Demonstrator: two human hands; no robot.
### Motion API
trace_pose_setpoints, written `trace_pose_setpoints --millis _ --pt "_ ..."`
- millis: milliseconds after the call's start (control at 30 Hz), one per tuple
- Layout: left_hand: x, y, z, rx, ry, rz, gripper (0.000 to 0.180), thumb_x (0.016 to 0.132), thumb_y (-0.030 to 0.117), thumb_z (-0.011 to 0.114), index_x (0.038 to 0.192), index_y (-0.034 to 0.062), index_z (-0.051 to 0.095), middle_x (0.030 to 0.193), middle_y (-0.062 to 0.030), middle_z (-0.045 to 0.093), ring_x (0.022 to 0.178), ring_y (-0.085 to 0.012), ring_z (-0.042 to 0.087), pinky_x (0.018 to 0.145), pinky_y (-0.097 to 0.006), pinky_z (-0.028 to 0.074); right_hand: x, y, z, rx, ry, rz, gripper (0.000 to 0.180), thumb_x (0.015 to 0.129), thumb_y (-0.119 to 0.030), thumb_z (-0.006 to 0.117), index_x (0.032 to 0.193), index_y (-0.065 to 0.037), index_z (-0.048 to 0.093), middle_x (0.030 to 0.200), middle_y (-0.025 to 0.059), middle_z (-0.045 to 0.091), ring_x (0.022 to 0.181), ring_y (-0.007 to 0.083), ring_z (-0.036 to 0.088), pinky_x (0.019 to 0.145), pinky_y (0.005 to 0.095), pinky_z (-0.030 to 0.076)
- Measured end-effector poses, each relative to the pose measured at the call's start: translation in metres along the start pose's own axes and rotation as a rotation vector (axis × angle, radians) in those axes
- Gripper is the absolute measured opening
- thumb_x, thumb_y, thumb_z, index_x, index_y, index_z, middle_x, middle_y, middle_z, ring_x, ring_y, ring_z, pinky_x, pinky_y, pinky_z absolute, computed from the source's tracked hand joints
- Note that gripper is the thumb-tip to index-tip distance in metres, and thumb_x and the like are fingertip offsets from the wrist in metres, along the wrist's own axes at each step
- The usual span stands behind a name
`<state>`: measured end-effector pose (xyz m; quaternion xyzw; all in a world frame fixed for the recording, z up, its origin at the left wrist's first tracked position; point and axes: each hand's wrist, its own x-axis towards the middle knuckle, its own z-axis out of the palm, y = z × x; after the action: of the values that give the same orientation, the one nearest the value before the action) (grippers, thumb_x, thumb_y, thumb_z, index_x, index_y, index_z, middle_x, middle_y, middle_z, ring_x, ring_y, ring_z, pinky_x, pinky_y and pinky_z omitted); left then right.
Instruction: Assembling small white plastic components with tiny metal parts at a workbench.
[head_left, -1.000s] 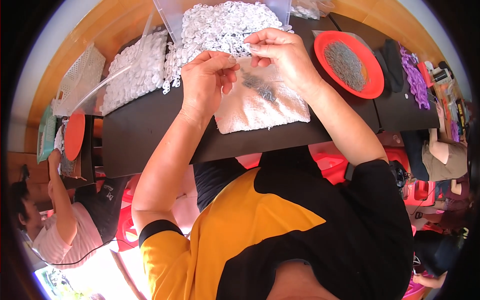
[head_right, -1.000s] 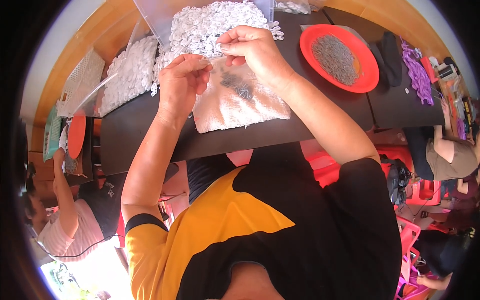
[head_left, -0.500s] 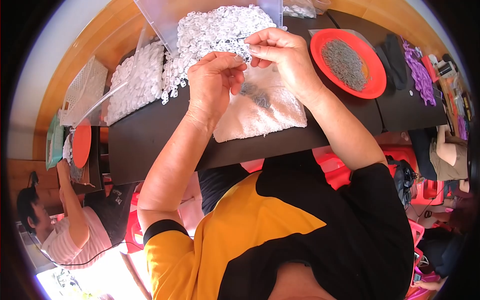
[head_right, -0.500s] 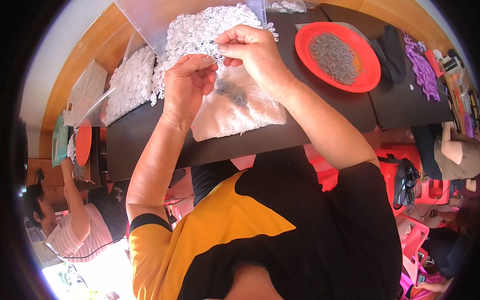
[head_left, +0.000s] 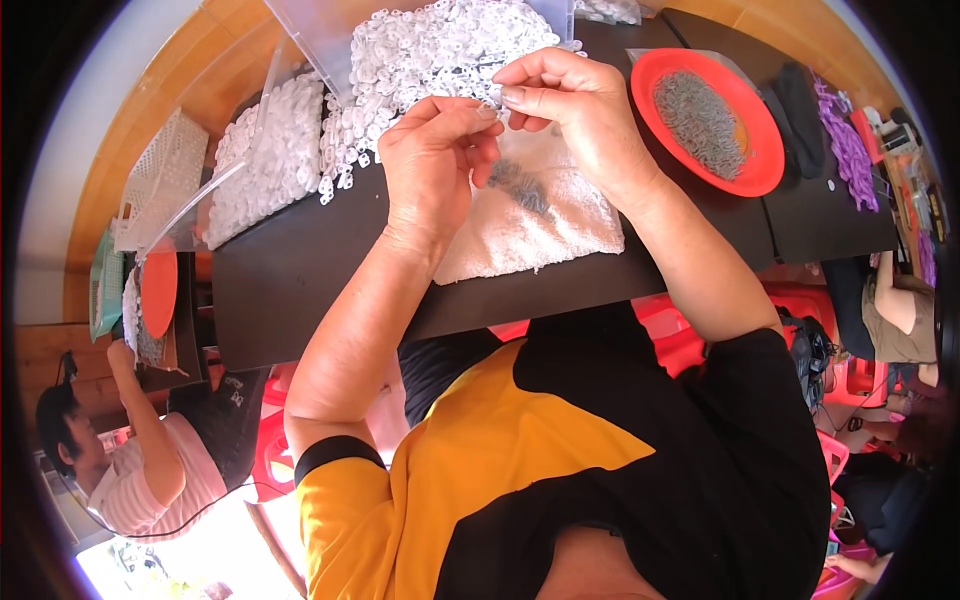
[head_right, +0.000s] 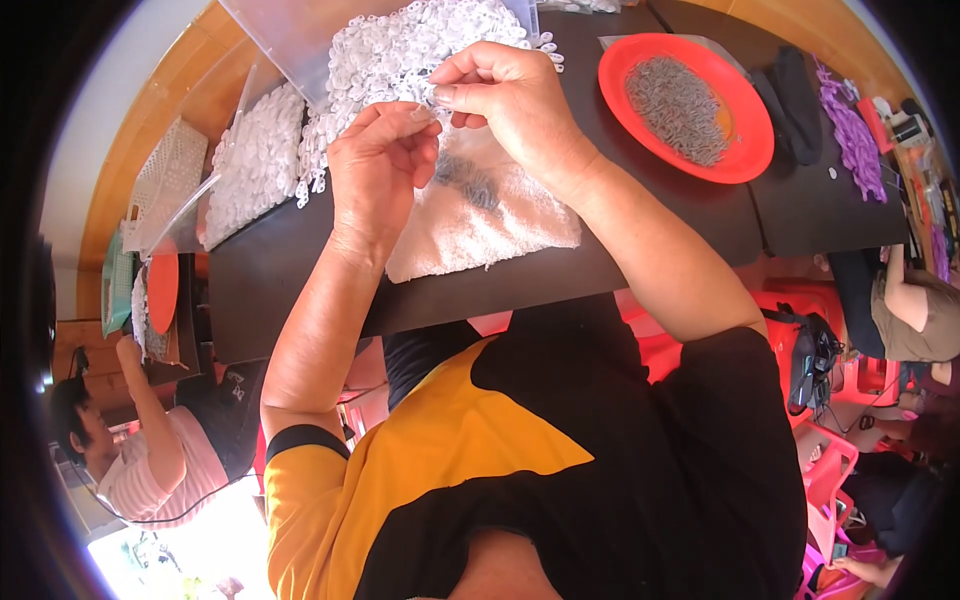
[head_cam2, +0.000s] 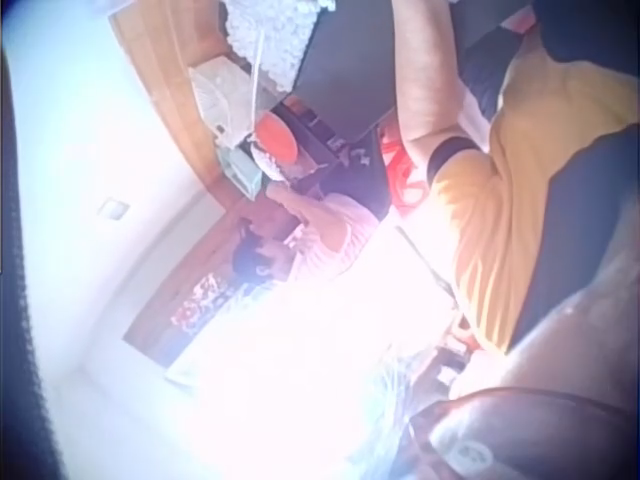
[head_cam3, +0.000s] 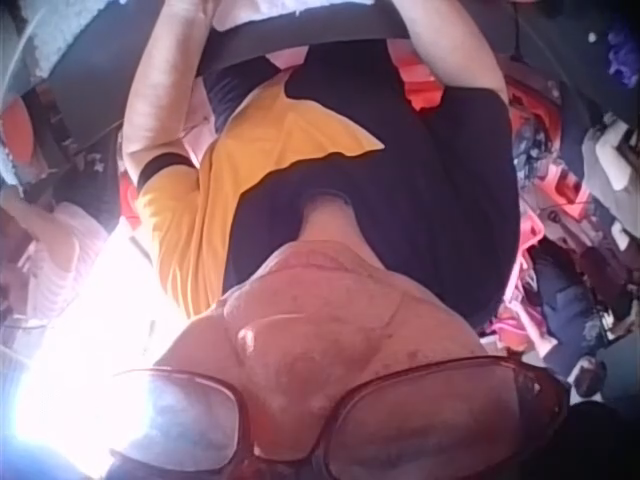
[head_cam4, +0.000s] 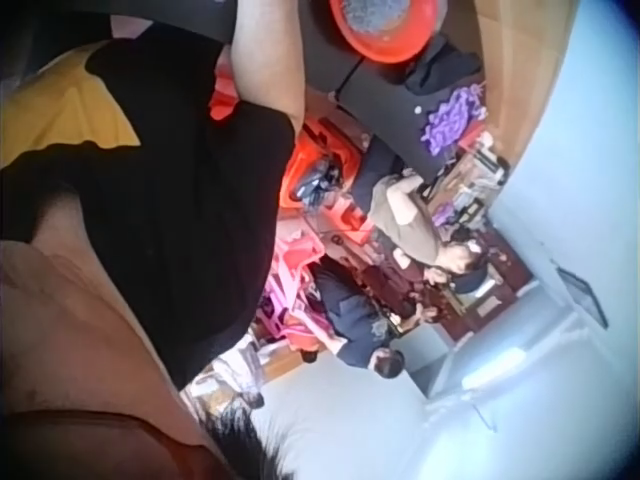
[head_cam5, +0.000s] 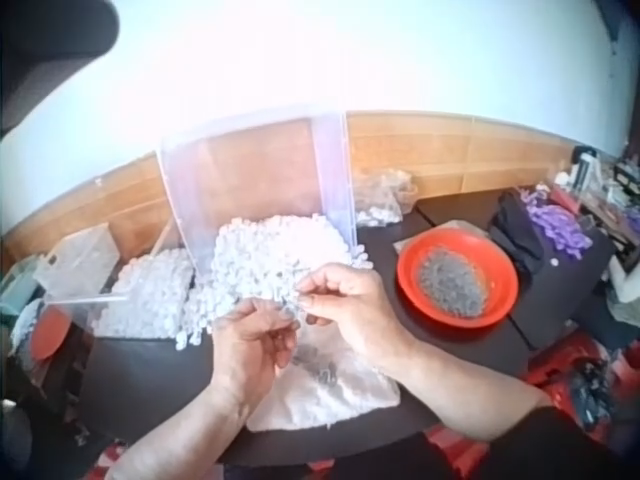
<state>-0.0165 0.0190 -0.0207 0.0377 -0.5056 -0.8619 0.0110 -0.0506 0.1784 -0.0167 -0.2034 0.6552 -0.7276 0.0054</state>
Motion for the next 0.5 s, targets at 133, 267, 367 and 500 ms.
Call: trace_pose_setpoints --millis 133,267,367,500 --pt "-0.0023 -0.0005 0.0021 -0.001 0.009 0.011 0.005 0.081 -0.001 0.064 0.083 -0.0034 0.06 0.074 -0.0139 0.065 0.053 -0.0162 0.058 0.042 -0.025 0.04 -0.0008 0.0 -0.0001 -0.039 0.005 -0.018 0.011 0.085 -0.006 0.066 0.095 -0.002 0.069 0.085 0.002 0.068 0.072 0.0082 0.06 0.068 0.0228 0.049" --pt "-0.0021 -0.0022 -0.0004 -0.004 0.039 0.021 0.004 0.081 -0.001 0.064 0.083 -0.003 0.06 0.073 -0.0134 0.065 0.053 -0.0161 0.058 0.042 -0.025 0.04 -0.0016 -0.001 0.0012 0.008 0.055 -0.028 0.011 0.085 -0.006 0.066 0.096 -0.002 0.069 0.085 0.0017 0.068 0.073 0.0081 0.06 0.069 0.0224 0.049" --pt "-0.0024 -0.0032 0.0001 0.011 0.049 0.025 0.004 0.081 -0.002 0.064 0.082 -0.003 0.06 0.072 -0.0133 0.064 0.053 -0.016 0.058 0.041 -0.025 0.04 -0.0016 0.0007 0.0019 -0.015 0.017 -0.021 0.011 0.086 -0.006 0.066 0.096 -0.002 0.069 0.085 0.0017 0.068 0.073 0.008 0.06 0.069 0.0224 0.049" --pt "-0.0025 -0.0044 -0.0023 -0.001 0.051 0.025 0.004 0.081 -0.002 0.064 0.082 -0.0032 0.06 0.072 -0.0132 0.064 0.052 -0.0158 0.058 0.041 -0.025 0.04 -0.0026 0.0025 0.0025 -0.042 -0.001 -0.027 0.012 0.086 -0.005 0.066 0.097 -0.002 0.069 0.085 0.0019 0.068 0.074 0.0079 0.06 0.069 0.0228 0.05"
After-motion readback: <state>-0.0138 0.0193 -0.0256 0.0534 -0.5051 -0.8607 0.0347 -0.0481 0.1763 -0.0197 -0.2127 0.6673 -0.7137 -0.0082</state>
